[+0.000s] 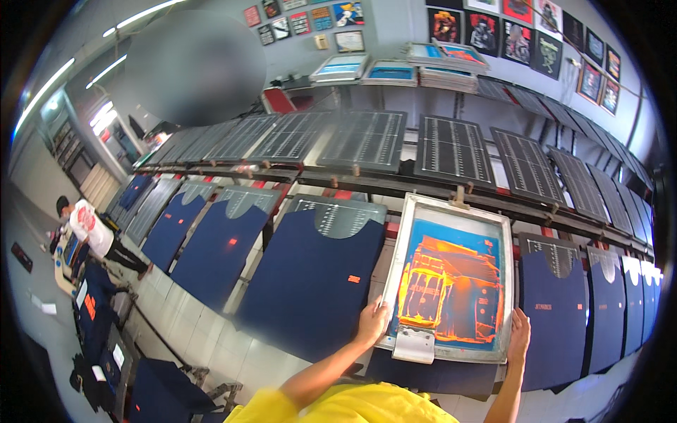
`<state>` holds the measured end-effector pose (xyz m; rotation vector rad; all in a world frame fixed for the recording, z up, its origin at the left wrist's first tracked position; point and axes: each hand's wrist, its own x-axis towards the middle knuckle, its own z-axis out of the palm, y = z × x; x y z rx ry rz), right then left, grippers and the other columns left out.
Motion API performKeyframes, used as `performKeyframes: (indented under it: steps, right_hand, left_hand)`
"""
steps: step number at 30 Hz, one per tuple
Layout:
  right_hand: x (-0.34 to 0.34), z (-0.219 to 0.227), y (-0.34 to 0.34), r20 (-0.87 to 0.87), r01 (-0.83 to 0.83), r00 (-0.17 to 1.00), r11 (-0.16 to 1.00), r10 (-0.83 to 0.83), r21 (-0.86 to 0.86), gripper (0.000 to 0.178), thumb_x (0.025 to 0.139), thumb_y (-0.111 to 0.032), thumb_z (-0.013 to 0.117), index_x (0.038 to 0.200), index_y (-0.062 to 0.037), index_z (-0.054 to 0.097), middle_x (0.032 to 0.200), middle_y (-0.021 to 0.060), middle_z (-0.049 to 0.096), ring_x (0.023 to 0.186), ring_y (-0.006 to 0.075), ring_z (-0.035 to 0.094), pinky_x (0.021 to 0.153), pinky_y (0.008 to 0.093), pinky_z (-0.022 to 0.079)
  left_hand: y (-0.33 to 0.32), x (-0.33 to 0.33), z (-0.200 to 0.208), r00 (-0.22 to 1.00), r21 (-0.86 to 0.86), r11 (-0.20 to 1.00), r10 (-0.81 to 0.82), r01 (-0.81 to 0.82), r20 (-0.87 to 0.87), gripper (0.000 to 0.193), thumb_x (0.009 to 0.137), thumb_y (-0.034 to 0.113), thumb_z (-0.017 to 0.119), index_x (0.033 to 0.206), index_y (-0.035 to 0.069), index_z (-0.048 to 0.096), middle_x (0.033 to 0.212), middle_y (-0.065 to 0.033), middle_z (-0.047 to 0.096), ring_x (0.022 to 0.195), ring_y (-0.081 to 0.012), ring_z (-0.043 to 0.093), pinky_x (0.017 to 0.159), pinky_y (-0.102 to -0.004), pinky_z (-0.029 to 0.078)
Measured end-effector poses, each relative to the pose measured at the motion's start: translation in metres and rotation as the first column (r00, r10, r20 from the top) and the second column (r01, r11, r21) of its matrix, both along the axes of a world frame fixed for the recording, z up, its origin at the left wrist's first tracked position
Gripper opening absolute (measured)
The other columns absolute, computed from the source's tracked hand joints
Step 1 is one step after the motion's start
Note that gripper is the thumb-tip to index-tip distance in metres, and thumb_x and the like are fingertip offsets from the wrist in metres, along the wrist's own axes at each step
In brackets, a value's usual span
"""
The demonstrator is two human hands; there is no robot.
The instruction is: The person performs screen printing by applying ink to a design through a mesh screen onto navy blue t-shirts, smoothing the ink with their hands across the surface of the screen multiple times.
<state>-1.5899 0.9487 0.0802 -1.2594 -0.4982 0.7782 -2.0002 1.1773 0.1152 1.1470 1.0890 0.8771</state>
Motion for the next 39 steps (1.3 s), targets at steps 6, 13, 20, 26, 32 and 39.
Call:
performKeyframes:
  steps: [6,13,20,26,32,39]
  right_hand:
    - [-0.054,0.036,0.003,0.035,-0.021,0.999,0.999,0.020,0.025,0.072,0.100,-0.054,0.040,0.149,-0.0015,0.040,0.153,0.0217,0.040,0.145,0.0301,0.034,0.117,0.0436,0.024]
    - [-0.176,0.049,0.057,0.085,-0.031,0.996,0.997,0.025,0.067,0.067,0.100,-0.046,0.048,0.143,0.0056,0.043,0.148,0.0205,0.046,0.141,0.0291,0.041,0.117,0.0423,0.027]
    - [-0.296,0.036,0.120,0.018,0.043,0.999,0.998,-0.043,0.038,0.058,0.101,-0.039,0.049,0.135,0.0082,0.051,0.133,0.0180,0.058,0.125,0.0270,0.056,0.108,0.0397,0.041]
    - [-0.389,0.057,0.175,-0.005,-0.018,1.000,0.998,0.019,0.067,0.050,0.102,-0.030,0.048,0.133,0.0074,0.053,0.131,0.0172,0.059,0.122,0.0251,0.057,0.106,0.0396,0.043]
    - [-0.419,0.055,0.206,-0.034,0.041,0.999,0.999,-0.042,-0.005,0.046,0.102,-0.027,0.049,0.133,0.0062,0.054,0.131,0.0169,0.059,0.123,0.0241,0.056,0.106,0.0387,0.043]
    - [-0.422,0.037,0.238,-0.025,0.059,0.998,0.998,-0.059,-0.007,0.046,0.099,-0.030,0.055,0.131,0.0026,0.058,0.129,0.0124,0.062,0.123,0.0225,0.056,0.106,0.0364,0.041]
  left_hand:
    - [0.006,-0.050,0.005,0.999,0.167,0.985,-0.035,0.035,-0.003,0.048,0.102,0.021,0.054,0.137,-0.012,0.049,0.134,-0.0242,0.059,0.126,-0.0210,0.055,0.107,-0.0317,0.040]
    - [0.048,-0.165,0.011,0.993,0.190,0.979,0.088,-0.072,-0.074,0.041,0.102,0.019,0.054,0.133,-0.007,0.056,0.123,-0.0166,0.068,0.112,-0.0170,0.063,0.097,-0.0297,0.046]
    - [0.105,-0.285,0.020,0.996,-0.022,0.999,0.037,-0.039,-0.077,0.035,0.101,0.015,0.052,0.128,-0.007,0.059,0.088,-0.0058,0.067,0.078,-0.0104,0.059,0.073,-0.0264,0.048]
    - [0.149,-0.359,0.023,0.979,0.187,0.972,0.165,-0.141,-0.120,0.030,0.097,0.016,0.051,0.115,-0.005,0.063,0.079,-0.0042,0.061,0.073,-0.0098,0.054,0.068,-0.0269,0.044]
    - [0.195,-0.391,0.007,0.963,0.159,0.984,0.121,-0.084,-0.240,0.038,0.098,0.019,0.054,0.123,-0.009,0.060,0.106,-0.0134,0.067,0.099,-0.0203,0.062,0.090,-0.0316,0.046]
    - [0.231,-0.401,-0.013,0.974,0.117,0.990,0.107,-0.085,-0.199,0.043,0.098,0.020,0.054,0.128,-0.011,0.058,0.122,-0.0197,0.067,0.115,-0.0240,0.063,0.100,-0.0323,0.045]
